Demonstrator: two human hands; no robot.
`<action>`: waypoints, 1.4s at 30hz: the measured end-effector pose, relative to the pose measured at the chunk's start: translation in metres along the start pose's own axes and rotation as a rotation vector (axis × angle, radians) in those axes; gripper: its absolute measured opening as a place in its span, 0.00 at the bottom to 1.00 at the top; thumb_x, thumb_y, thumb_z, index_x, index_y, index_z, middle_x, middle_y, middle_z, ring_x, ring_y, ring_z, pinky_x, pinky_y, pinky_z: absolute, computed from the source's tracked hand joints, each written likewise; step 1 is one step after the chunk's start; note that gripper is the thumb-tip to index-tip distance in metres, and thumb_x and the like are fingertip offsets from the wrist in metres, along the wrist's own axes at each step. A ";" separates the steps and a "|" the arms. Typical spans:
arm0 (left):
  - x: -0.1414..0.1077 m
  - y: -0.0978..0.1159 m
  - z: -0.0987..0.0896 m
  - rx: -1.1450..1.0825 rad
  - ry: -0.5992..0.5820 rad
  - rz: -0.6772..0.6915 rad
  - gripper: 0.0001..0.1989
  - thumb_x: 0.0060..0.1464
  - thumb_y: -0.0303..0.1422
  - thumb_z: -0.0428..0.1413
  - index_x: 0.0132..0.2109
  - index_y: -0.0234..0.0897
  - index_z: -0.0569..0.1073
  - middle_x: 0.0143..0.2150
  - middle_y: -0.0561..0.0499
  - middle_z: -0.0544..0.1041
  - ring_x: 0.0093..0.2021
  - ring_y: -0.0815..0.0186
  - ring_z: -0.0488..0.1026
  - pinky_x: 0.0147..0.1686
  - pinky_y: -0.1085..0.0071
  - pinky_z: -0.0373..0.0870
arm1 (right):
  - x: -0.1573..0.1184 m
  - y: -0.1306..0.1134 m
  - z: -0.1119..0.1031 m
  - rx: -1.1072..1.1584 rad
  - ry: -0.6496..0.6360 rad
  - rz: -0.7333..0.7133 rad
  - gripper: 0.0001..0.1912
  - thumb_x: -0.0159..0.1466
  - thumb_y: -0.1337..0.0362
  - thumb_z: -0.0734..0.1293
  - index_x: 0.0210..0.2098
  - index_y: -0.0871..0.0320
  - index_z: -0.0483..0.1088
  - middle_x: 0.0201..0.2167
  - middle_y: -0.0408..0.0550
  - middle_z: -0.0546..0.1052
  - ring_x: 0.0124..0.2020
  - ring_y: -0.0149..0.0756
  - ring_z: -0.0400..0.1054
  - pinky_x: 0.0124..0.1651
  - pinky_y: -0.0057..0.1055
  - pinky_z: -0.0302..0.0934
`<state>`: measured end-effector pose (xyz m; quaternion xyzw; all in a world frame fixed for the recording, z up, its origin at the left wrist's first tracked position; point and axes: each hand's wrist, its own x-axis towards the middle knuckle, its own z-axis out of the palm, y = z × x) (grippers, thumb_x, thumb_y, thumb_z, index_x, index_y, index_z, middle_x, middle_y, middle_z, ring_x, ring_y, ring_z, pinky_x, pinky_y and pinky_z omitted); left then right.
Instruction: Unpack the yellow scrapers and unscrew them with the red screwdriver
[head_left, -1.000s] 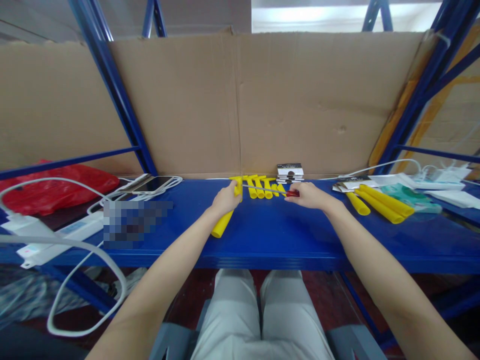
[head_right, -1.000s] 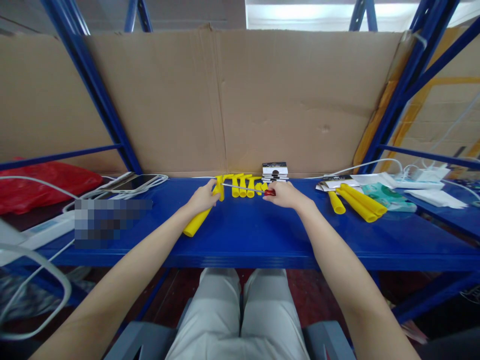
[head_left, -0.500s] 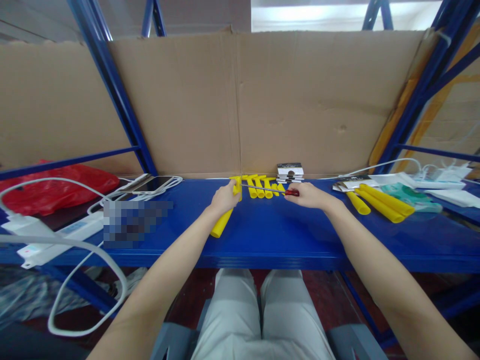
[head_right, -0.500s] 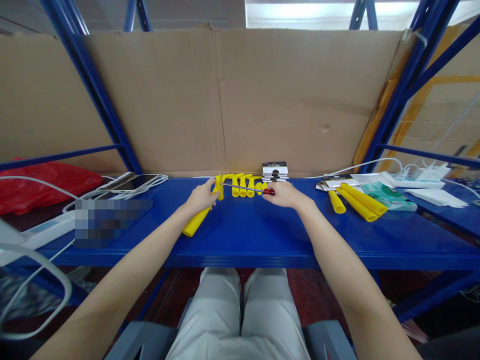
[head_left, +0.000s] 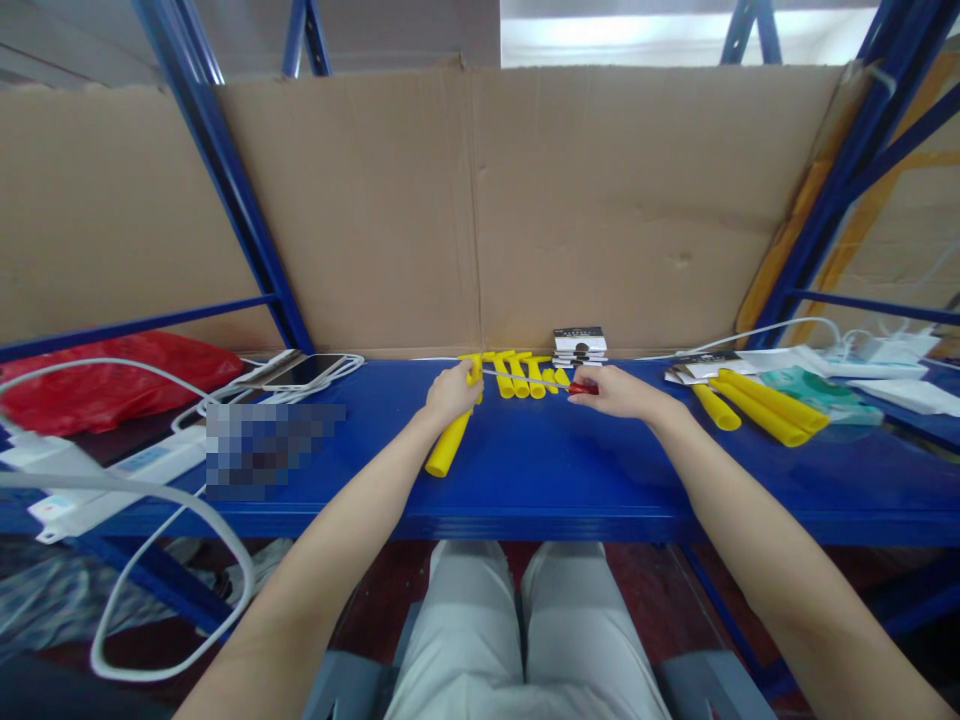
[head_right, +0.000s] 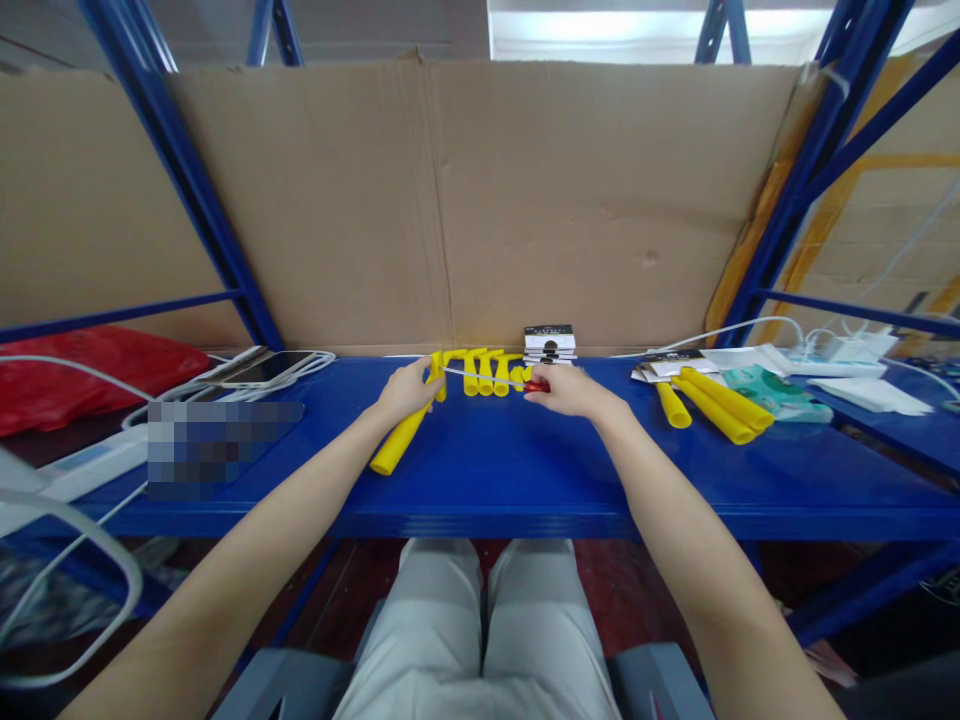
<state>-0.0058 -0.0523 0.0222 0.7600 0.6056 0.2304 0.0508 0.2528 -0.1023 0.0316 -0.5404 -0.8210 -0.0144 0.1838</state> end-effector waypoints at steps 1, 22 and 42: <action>-0.001 0.000 0.000 -0.009 -0.003 0.004 0.12 0.55 0.35 0.48 0.46 0.39 0.67 0.33 0.47 0.79 0.29 0.64 0.77 0.35 0.70 0.69 | 0.000 0.000 0.000 0.006 -0.011 0.026 0.07 0.57 0.60 0.63 0.27 0.57 0.63 0.24 0.44 0.73 0.23 0.31 0.63 0.27 0.27 0.52; -0.009 -0.005 0.000 -0.231 -0.056 0.045 0.12 0.53 0.30 0.48 0.46 0.35 0.65 0.25 0.49 0.77 0.19 0.68 0.73 0.22 0.76 0.68 | 0.000 -0.007 -0.001 -0.020 -0.057 0.135 0.12 0.54 0.55 0.66 0.26 0.57 0.63 0.21 0.43 0.72 0.21 0.30 0.64 0.26 0.26 0.51; -0.011 -0.002 -0.002 -0.308 -0.064 0.041 0.12 0.53 0.30 0.48 0.45 0.34 0.66 0.23 0.51 0.75 0.17 0.68 0.71 0.19 0.76 0.66 | 0.001 -0.003 -0.001 -0.060 -0.044 0.128 0.11 0.54 0.57 0.66 0.24 0.57 0.64 0.23 0.45 0.73 0.24 0.32 0.65 0.27 0.26 0.50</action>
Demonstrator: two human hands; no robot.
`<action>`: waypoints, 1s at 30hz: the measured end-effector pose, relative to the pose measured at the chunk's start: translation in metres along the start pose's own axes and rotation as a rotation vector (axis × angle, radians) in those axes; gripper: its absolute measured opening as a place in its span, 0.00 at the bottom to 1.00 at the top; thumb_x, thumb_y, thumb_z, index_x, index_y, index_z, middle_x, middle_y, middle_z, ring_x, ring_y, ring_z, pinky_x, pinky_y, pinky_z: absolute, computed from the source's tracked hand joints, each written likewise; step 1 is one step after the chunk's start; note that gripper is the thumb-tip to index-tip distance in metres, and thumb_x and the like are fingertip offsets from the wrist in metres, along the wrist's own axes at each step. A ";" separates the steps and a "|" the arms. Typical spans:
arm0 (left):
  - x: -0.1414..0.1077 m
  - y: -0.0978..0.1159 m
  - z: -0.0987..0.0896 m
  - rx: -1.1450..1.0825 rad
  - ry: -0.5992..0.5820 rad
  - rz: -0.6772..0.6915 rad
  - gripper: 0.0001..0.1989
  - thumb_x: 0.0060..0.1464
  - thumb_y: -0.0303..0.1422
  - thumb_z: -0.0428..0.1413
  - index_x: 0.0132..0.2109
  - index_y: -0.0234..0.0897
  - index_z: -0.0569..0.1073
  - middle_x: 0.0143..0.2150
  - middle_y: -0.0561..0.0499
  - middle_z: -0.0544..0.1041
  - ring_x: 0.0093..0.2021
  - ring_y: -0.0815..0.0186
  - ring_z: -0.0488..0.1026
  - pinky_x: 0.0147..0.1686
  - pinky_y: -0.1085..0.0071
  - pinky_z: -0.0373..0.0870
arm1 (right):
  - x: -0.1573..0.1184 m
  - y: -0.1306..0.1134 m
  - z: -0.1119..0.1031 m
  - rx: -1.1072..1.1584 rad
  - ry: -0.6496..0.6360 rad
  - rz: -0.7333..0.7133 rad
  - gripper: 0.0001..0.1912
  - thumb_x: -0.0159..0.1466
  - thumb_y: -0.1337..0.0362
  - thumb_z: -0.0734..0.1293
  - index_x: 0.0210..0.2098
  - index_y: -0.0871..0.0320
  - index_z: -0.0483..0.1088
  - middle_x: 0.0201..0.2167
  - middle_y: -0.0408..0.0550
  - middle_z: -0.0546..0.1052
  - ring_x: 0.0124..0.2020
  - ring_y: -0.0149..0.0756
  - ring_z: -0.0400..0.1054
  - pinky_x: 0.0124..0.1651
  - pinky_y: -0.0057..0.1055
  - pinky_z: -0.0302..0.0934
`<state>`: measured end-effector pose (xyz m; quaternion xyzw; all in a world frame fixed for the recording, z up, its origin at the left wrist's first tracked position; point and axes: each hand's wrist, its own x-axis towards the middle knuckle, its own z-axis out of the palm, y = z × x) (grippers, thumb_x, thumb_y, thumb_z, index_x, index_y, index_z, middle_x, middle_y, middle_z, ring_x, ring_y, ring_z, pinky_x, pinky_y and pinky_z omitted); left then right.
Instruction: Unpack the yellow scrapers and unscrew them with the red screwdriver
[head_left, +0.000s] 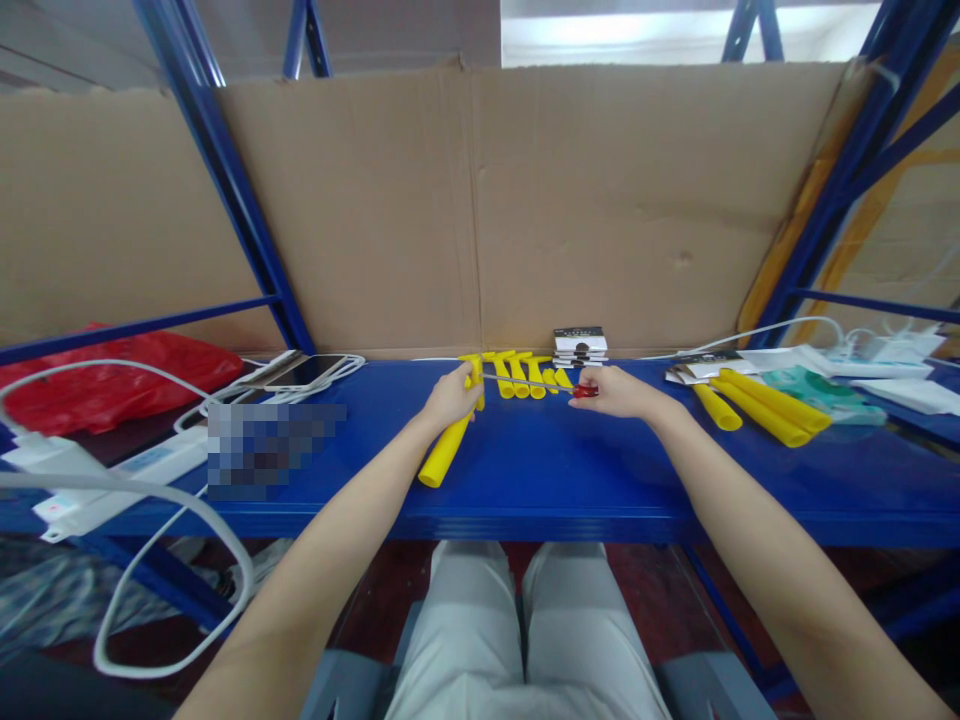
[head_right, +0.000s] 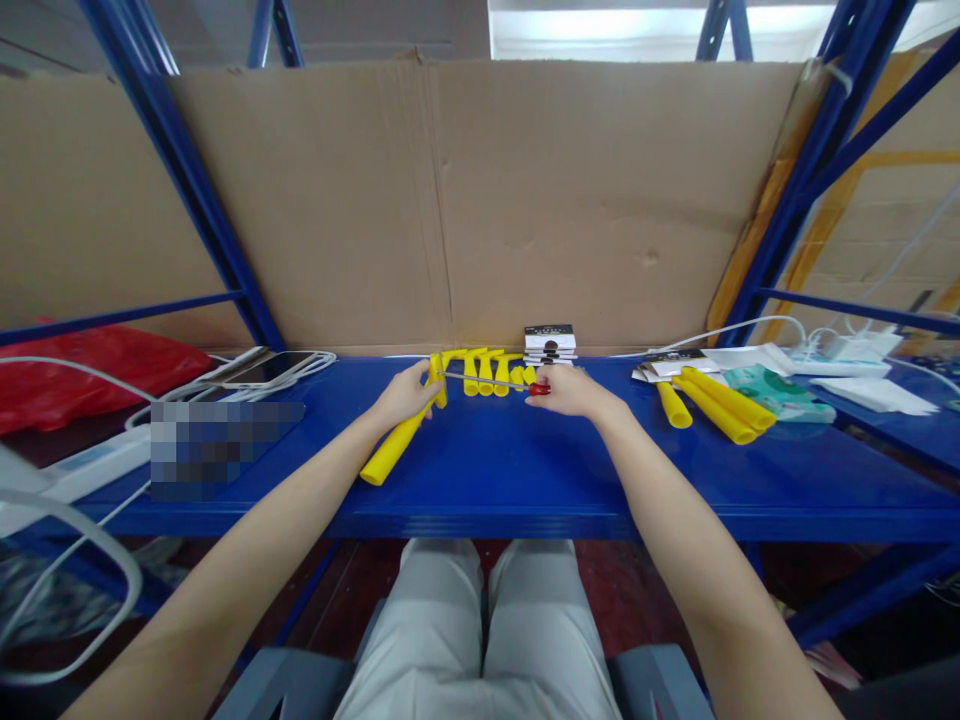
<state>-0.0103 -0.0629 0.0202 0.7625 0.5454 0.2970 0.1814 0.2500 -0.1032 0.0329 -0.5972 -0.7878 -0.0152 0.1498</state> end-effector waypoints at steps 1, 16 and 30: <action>0.000 0.000 0.000 -0.006 -0.004 -0.005 0.12 0.53 0.30 0.48 0.45 0.34 0.66 0.23 0.51 0.75 0.17 0.68 0.71 0.19 0.76 0.66 | 0.000 0.000 -0.001 -0.007 -0.001 -0.006 0.10 0.54 0.57 0.66 0.25 0.57 0.65 0.24 0.45 0.73 0.26 0.32 0.65 0.28 0.26 0.50; 0.001 0.000 0.002 -0.006 -0.005 -0.005 0.10 0.52 0.29 0.48 0.43 0.36 0.66 0.21 0.54 0.73 0.16 0.70 0.70 0.19 0.77 0.65 | 0.003 0.001 0.004 -0.060 0.046 0.042 0.06 0.51 0.61 0.65 0.26 0.57 0.66 0.24 0.46 0.74 0.26 0.34 0.65 0.27 0.26 0.50; 0.001 0.001 0.001 -0.005 -0.011 -0.015 0.11 0.52 0.29 0.48 0.44 0.35 0.66 0.22 0.52 0.75 0.18 0.69 0.71 0.20 0.77 0.66 | 0.002 0.000 0.004 -0.044 0.025 0.036 0.05 0.51 0.61 0.64 0.24 0.56 0.64 0.21 0.44 0.73 0.25 0.33 0.65 0.26 0.26 0.50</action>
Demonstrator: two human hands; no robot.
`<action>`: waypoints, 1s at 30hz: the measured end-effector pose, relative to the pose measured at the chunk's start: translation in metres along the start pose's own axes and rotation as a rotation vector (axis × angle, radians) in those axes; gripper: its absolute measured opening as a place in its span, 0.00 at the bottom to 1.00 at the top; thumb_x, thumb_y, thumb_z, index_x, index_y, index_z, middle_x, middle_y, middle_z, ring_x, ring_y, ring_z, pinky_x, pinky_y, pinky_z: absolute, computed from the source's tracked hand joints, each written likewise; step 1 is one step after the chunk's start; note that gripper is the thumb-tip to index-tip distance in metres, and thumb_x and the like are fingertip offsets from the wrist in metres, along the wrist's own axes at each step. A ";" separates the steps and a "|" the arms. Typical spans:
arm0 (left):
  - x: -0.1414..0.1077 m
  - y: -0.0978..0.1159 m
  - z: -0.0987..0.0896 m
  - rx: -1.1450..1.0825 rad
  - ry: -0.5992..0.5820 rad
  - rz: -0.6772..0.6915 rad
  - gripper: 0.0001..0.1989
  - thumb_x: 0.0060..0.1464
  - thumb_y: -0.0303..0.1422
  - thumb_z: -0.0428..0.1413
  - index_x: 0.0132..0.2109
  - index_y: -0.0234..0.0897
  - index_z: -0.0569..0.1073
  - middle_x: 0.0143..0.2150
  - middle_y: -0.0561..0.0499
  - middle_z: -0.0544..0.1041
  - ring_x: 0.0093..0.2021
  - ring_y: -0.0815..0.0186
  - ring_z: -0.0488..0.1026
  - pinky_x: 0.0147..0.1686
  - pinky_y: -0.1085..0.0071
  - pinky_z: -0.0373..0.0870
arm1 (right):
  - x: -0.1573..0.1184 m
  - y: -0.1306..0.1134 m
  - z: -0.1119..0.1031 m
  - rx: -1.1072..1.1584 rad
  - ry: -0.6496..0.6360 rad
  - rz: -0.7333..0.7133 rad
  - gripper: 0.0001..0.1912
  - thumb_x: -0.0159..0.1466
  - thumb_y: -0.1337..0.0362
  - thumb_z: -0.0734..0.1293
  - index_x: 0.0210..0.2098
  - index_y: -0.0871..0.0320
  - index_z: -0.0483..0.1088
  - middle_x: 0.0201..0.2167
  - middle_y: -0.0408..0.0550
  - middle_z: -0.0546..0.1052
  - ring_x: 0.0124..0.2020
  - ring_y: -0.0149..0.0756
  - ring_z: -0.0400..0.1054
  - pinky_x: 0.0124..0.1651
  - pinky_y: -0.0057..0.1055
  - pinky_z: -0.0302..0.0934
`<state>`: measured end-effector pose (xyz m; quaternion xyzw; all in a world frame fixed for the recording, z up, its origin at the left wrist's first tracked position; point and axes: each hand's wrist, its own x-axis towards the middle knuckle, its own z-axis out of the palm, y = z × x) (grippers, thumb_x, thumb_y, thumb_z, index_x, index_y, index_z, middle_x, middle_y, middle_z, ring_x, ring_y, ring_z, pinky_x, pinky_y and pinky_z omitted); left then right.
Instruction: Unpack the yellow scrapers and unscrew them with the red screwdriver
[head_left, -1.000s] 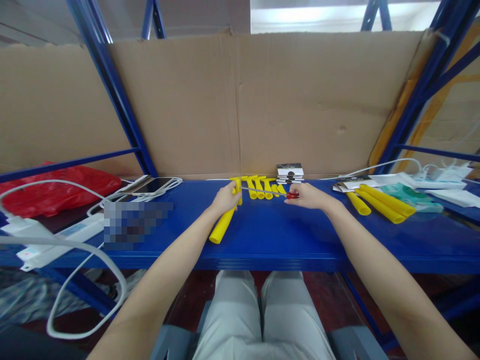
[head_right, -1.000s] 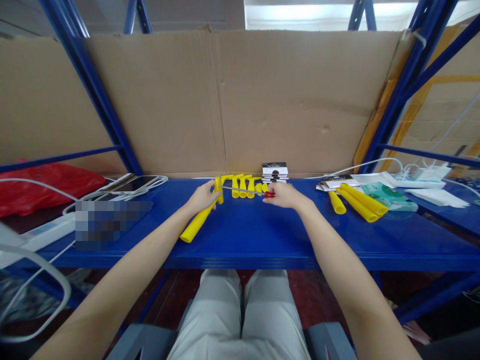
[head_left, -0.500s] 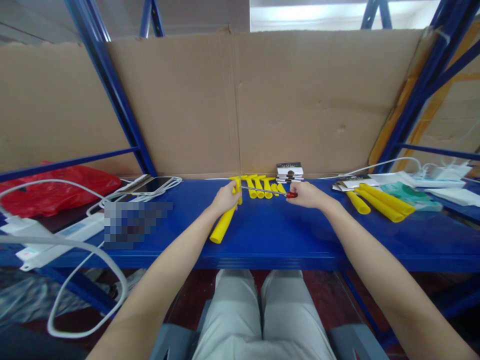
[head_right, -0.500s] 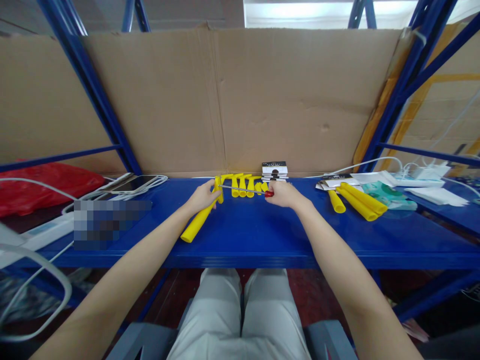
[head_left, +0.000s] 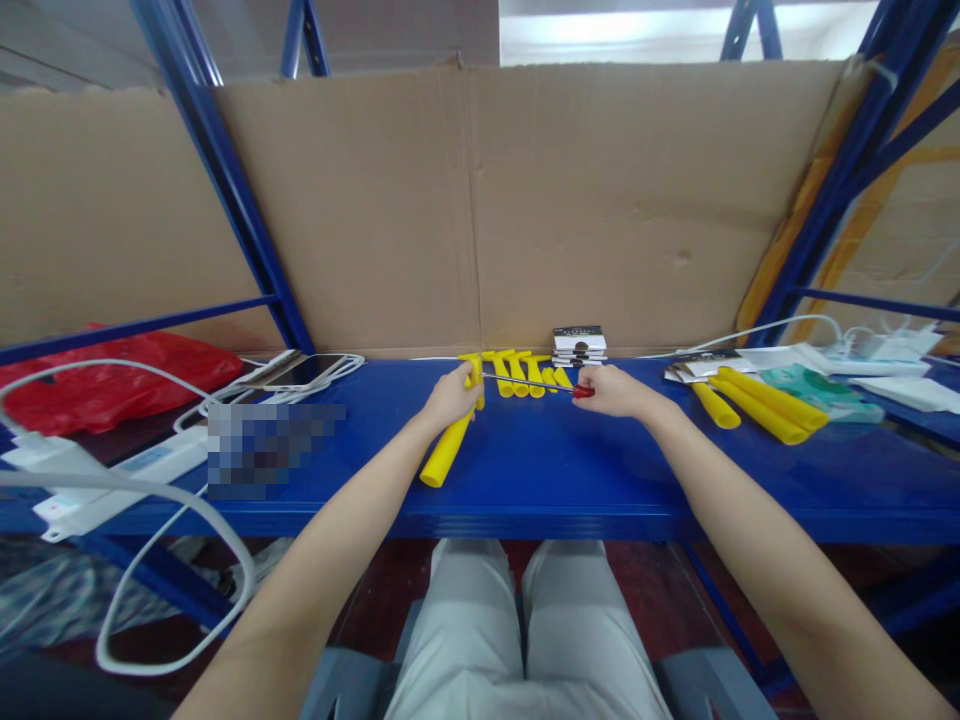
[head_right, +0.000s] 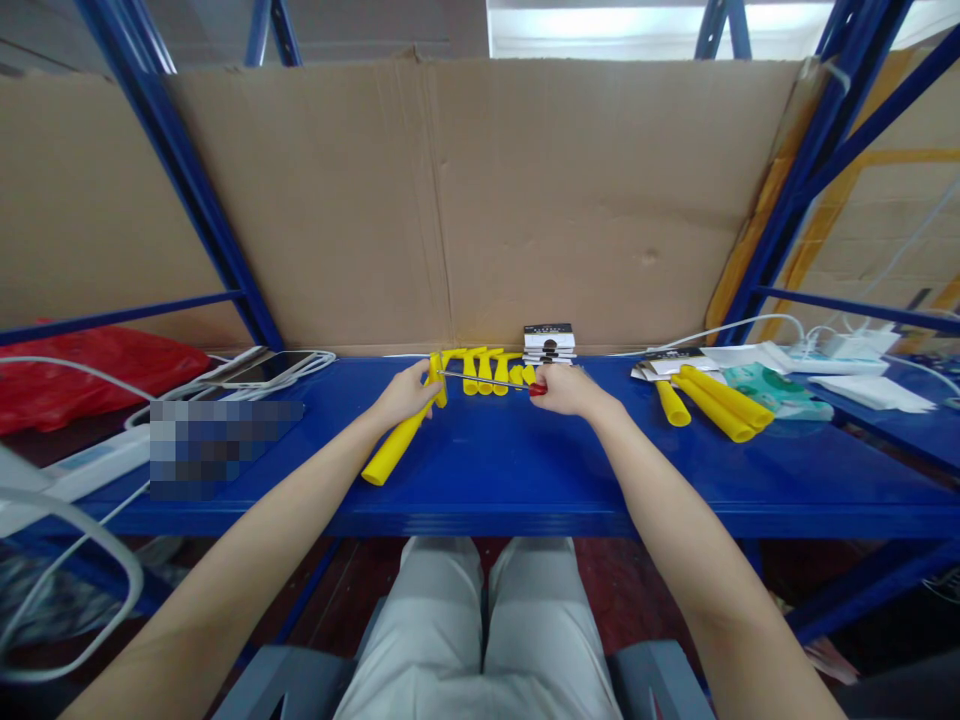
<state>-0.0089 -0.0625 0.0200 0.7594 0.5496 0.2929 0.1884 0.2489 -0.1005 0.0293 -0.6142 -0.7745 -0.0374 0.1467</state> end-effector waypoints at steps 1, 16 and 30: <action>0.000 0.000 0.000 0.001 -0.001 0.000 0.11 0.52 0.29 0.48 0.44 0.35 0.66 0.23 0.52 0.75 0.18 0.69 0.71 0.20 0.77 0.67 | 0.000 0.000 -0.001 0.001 0.000 -0.010 0.05 0.51 0.62 0.64 0.24 0.56 0.65 0.23 0.44 0.73 0.26 0.33 0.66 0.27 0.26 0.50; 0.003 -0.004 0.002 0.052 0.004 0.031 0.11 0.52 0.30 0.48 0.44 0.35 0.66 0.25 0.50 0.76 0.19 0.68 0.72 0.22 0.75 0.67 | 0.004 0.004 0.004 -0.078 0.056 0.056 0.07 0.52 0.62 0.64 0.30 0.56 0.66 0.27 0.48 0.75 0.28 0.37 0.67 0.27 0.27 0.50; 0.003 -0.004 0.002 0.072 0.000 0.011 0.11 0.53 0.30 0.48 0.44 0.37 0.66 0.26 0.51 0.76 0.19 0.70 0.72 0.23 0.76 0.67 | 0.004 0.006 0.003 -0.052 0.027 0.065 0.04 0.51 0.62 0.64 0.25 0.56 0.64 0.25 0.47 0.74 0.27 0.35 0.66 0.27 0.27 0.50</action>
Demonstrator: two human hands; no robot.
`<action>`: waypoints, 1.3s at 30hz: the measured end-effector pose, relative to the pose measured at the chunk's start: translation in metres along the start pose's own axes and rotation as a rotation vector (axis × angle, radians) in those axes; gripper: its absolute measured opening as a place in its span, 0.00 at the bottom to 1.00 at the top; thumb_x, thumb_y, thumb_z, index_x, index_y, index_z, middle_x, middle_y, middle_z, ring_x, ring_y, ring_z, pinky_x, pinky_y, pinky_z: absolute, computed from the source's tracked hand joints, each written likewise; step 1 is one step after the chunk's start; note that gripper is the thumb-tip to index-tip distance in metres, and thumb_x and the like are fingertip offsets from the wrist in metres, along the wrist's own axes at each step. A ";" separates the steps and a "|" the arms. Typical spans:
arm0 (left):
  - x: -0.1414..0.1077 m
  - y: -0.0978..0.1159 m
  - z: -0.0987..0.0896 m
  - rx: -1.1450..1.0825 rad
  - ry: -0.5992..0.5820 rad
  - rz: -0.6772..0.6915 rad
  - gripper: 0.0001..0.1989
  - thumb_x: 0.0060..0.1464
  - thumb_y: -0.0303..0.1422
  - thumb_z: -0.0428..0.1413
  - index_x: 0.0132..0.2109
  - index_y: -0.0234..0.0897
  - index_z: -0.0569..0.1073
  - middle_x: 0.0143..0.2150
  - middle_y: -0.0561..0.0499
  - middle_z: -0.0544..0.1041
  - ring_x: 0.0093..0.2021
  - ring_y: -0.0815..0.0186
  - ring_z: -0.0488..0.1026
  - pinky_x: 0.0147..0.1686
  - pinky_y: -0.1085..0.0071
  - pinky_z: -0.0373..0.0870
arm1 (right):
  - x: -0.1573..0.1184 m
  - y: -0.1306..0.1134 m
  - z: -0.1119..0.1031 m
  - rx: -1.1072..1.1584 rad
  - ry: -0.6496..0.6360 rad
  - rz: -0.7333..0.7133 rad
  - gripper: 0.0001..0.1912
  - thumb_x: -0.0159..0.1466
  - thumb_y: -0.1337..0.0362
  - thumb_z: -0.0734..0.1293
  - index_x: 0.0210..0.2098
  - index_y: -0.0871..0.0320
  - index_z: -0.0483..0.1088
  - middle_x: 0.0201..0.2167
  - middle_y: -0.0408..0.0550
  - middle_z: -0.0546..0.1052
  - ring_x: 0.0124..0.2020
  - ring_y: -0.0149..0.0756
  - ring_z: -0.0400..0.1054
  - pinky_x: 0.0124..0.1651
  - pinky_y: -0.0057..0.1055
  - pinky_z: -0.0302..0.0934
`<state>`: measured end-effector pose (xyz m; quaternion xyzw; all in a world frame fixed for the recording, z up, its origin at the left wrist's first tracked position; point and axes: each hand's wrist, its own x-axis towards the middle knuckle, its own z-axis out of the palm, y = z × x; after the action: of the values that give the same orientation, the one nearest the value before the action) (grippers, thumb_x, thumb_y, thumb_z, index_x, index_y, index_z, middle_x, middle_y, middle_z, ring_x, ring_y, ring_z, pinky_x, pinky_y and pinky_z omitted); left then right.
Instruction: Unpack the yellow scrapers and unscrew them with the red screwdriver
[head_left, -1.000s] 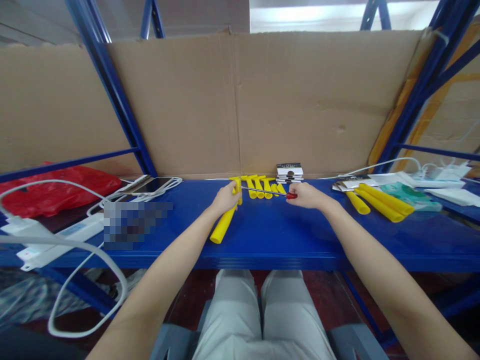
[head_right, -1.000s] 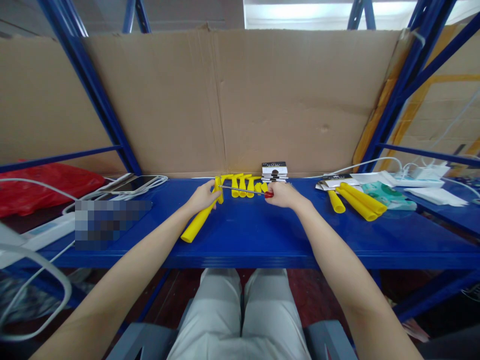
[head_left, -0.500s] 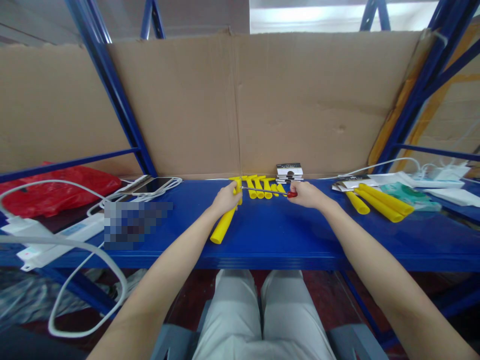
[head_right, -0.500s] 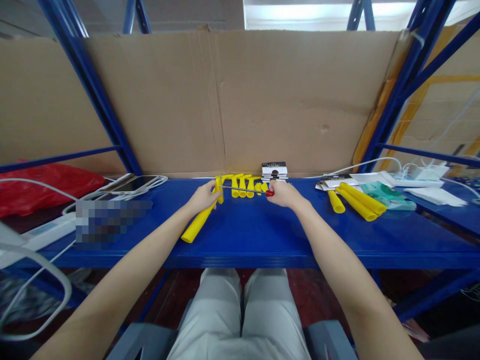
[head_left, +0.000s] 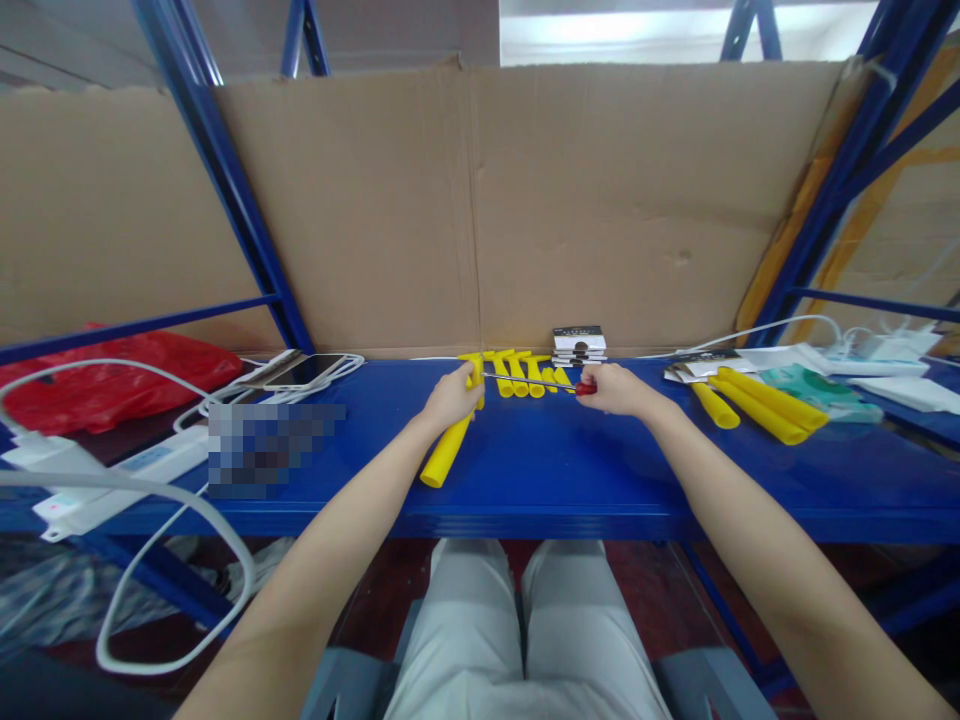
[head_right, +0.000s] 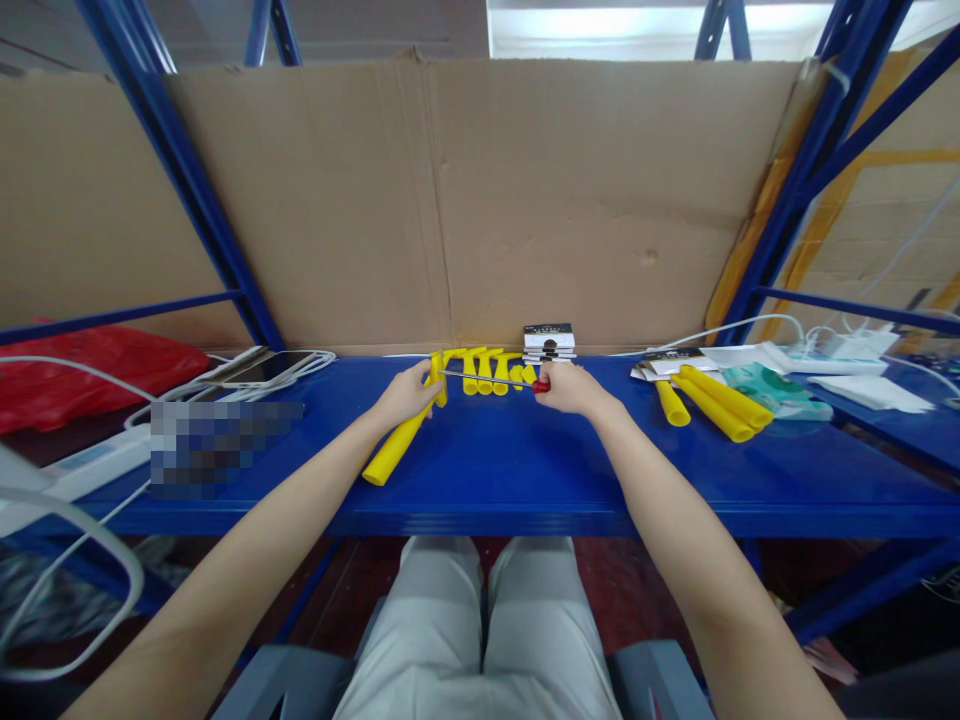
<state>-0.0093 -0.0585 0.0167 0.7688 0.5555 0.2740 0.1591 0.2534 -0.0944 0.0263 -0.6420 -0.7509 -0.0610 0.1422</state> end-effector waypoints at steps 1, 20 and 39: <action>0.000 0.000 0.000 0.001 0.000 0.003 0.11 0.53 0.30 0.48 0.44 0.37 0.66 0.25 0.51 0.76 0.19 0.69 0.72 0.23 0.76 0.67 | 0.000 0.000 0.000 -0.001 0.004 -0.004 0.05 0.51 0.62 0.64 0.25 0.56 0.64 0.25 0.47 0.73 0.27 0.35 0.66 0.26 0.27 0.50; 0.000 -0.001 -0.001 0.005 0.021 0.003 0.12 0.53 0.31 0.48 0.45 0.35 0.66 0.26 0.48 0.77 0.19 0.67 0.73 0.22 0.75 0.68 | -0.003 0.014 -0.007 0.166 -0.162 -0.052 0.08 0.48 0.64 0.67 0.22 0.57 0.61 0.20 0.41 0.69 0.23 0.30 0.62 0.25 0.25 0.53; 0.000 0.000 -0.001 0.023 0.021 0.017 0.12 0.53 0.30 0.48 0.45 0.35 0.66 0.27 0.48 0.78 0.20 0.66 0.74 0.22 0.75 0.68 | -0.005 0.027 -0.002 0.159 -0.402 -0.052 0.10 0.49 0.59 0.69 0.28 0.57 0.69 0.28 0.45 0.73 0.30 0.35 0.68 0.32 0.28 0.59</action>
<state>-0.0102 -0.0581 0.0178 0.7725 0.5535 0.2769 0.1421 0.2812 -0.0952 0.0246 -0.6086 -0.7828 0.1240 0.0385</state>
